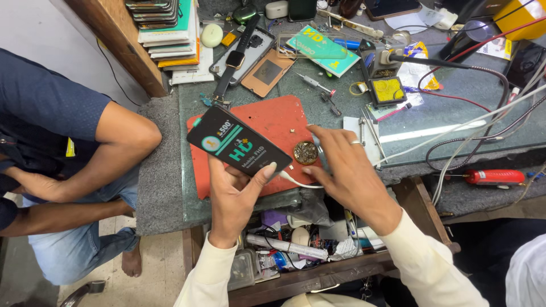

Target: The person disassembles the internal components of a mobile phone, removes a circuit board module, and uses a screwdriver to loosen and remove several screws from the internal chassis.

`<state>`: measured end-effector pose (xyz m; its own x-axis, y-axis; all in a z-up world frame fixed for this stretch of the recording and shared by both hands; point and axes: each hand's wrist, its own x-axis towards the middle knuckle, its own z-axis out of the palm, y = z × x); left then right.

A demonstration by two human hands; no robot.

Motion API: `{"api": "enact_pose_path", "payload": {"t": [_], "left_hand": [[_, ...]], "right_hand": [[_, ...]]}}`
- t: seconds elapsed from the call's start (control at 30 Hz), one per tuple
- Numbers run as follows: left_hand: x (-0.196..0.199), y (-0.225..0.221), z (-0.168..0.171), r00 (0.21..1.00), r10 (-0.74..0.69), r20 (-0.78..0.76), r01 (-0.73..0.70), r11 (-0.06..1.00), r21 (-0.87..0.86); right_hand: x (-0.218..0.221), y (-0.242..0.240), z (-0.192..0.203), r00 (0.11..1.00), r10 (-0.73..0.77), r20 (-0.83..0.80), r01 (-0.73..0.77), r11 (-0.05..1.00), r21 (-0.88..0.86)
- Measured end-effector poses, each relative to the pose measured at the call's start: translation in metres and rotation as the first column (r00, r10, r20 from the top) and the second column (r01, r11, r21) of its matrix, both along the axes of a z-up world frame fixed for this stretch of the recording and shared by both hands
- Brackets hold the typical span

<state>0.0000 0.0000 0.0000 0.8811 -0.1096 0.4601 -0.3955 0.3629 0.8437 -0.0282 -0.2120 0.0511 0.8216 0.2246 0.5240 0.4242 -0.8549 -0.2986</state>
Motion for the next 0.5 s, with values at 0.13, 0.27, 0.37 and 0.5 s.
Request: {"api": "enact_pose_path", "payload": {"t": [0.13, 0.27, 0.37, 0.5], "left_hand": [[0.004, 0.005, 0.006, 0.998, 0.022, -0.053, -0.022, 1.0, 0.001], [0.01, 0.008, 0.004, 0.999, 0.038, -0.038, -0.04, 0.998, -0.038], [0.012, 0.01, 0.003, 0.998, 0.066, -0.006, -0.067, 0.997, -0.033], [0.012, 0.012, 0.007, 0.997, 0.065, -0.031, -0.066, 0.997, -0.033]], "right_hand": [[0.011, -0.001, 0.004, 0.999, 0.037, 0.011, -0.036, 0.999, -0.031], [0.028, -0.008, 0.014, 1.0, 0.0, 0.023, 0.001, 1.0, -0.029], [0.053, -0.013, 0.021, 0.999, 0.017, 0.041, -0.015, 0.999, -0.044], [0.069, -0.008, 0.022, 0.985, 0.034, 0.17, -0.01, 0.99, -0.139]]}}
